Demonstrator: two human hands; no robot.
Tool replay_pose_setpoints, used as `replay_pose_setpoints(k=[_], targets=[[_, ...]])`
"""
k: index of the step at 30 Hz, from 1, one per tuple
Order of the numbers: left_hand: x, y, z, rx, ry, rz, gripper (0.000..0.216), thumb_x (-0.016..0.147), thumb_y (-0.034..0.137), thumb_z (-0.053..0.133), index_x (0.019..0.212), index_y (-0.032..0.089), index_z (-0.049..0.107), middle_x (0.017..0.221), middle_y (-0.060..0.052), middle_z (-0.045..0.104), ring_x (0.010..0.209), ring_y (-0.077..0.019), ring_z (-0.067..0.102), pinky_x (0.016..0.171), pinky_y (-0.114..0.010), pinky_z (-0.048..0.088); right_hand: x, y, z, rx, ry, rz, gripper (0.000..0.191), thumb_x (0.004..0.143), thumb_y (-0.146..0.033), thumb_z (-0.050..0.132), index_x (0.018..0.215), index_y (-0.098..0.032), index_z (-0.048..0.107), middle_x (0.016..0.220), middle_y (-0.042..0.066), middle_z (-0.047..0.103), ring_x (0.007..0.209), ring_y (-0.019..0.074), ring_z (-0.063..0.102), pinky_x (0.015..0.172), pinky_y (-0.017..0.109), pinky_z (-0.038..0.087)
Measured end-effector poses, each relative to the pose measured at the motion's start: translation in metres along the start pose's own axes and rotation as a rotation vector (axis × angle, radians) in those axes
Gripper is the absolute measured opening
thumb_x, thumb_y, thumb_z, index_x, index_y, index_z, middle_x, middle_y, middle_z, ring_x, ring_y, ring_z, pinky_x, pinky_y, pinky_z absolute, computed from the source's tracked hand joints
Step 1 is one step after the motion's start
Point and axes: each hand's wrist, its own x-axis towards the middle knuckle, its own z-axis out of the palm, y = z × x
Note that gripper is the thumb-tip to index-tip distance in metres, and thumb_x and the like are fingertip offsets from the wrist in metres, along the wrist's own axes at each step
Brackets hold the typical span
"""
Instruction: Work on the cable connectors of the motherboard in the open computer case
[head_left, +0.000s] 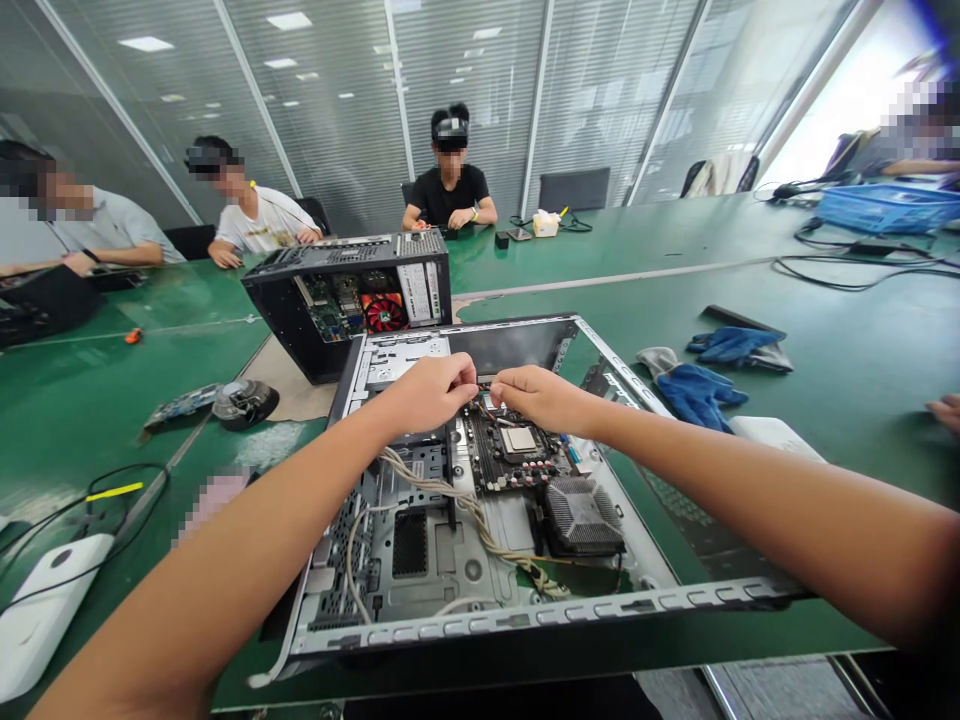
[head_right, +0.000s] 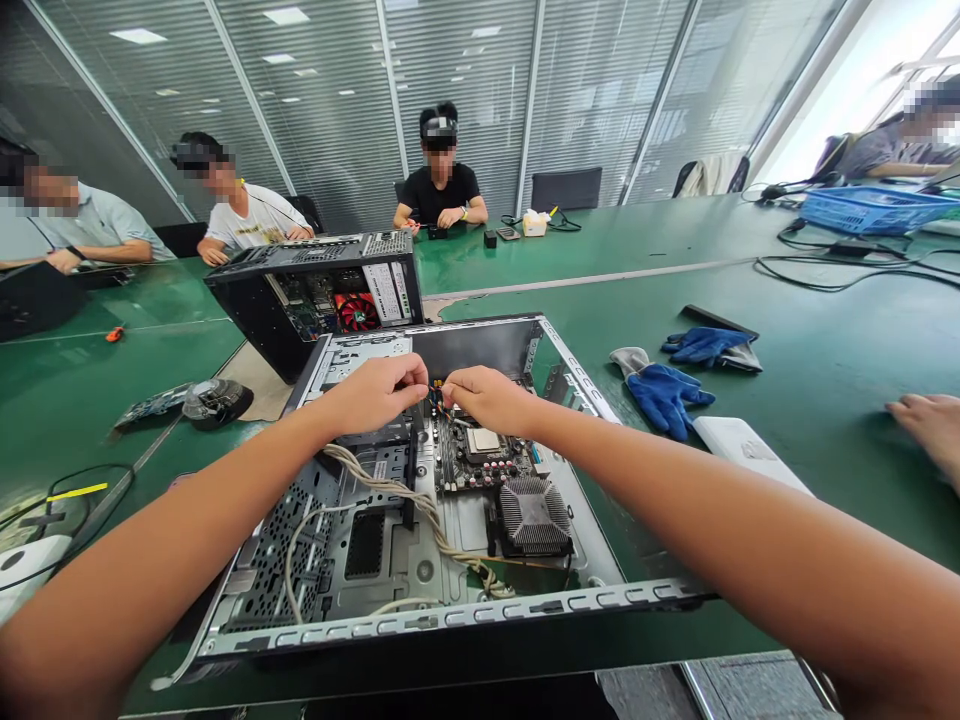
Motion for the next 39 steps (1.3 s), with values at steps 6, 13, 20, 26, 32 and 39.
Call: replay_pose_setpoints(k=[6,13,20,26,32,39], targets=[[-0.002,0.007,0.002,0.245,0.063,0.136,0.016,0.084,0.034,0.054,0.089,0.019,0.057,0.079,-0.003,0.061,0.073,-0.0165,0.051,0.066,-0.030,0.034,-0.003,0.000,0.000,0.118,-0.038,0.018,0.026,0.090,-0.032,0.039,0.073,-0.018,0.053,0.051,-0.006,0.033,0.049,0.0104,0.032,0.053,0.026,0.026],[0.000,0.017,0.002,0.462,0.081,0.183,0.018,0.090,0.030,0.048,0.081,0.019,0.059,0.084,-0.005,0.064,0.084,-0.0207,0.050,0.077,-0.035,0.031,-0.003,0.000,0.000,0.135,-0.060,-0.007,0.027,0.090,-0.032,0.039,0.073,-0.018,0.053,0.052,-0.006,0.035,0.051,0.0105,0.033,0.054,0.026,0.028],[0.002,0.015,0.005,0.206,0.013,0.014,0.018,0.085,0.029,0.049,0.076,0.019,0.061,0.073,-0.002,0.063,0.068,-0.0149,0.049,0.064,-0.030,0.031,-0.001,0.002,0.001,-0.042,0.016,-0.072,0.024,0.088,-0.028,0.043,0.072,-0.017,0.058,0.060,-0.002,0.047,0.057,0.0112,0.039,0.059,0.027,0.030],[0.004,0.009,0.004,0.197,0.102,0.079,0.014,0.083,0.024,0.049,0.074,0.018,0.059,0.073,-0.002,0.062,0.069,-0.0151,0.048,0.064,-0.029,0.031,-0.004,-0.001,0.001,0.187,0.014,0.086,0.018,0.088,-0.030,0.044,0.080,-0.017,0.054,0.068,0.000,0.056,0.054,0.0105,0.044,0.053,0.025,0.033],[0.005,0.003,0.004,0.219,0.151,0.065,0.013,0.083,0.026,0.051,0.076,0.019,0.059,0.075,-0.002,0.060,0.073,-0.0162,0.048,0.067,-0.031,0.032,-0.003,0.001,-0.001,0.289,-0.018,0.093,0.022,0.088,-0.031,0.044,0.079,-0.016,0.058,0.063,-0.001,0.050,0.054,0.0103,0.040,0.052,0.025,0.032],[0.005,0.005,0.000,-0.086,-0.039,-0.069,0.014,0.080,0.025,0.048,0.072,0.018,0.057,0.069,0.000,0.057,0.064,-0.0127,0.046,0.060,-0.028,0.032,-0.002,0.003,-0.002,-0.050,0.110,-0.073,0.023,0.087,-0.027,0.046,0.078,-0.015,0.063,0.062,-0.001,0.053,0.059,0.0112,0.043,0.060,0.026,0.031]])
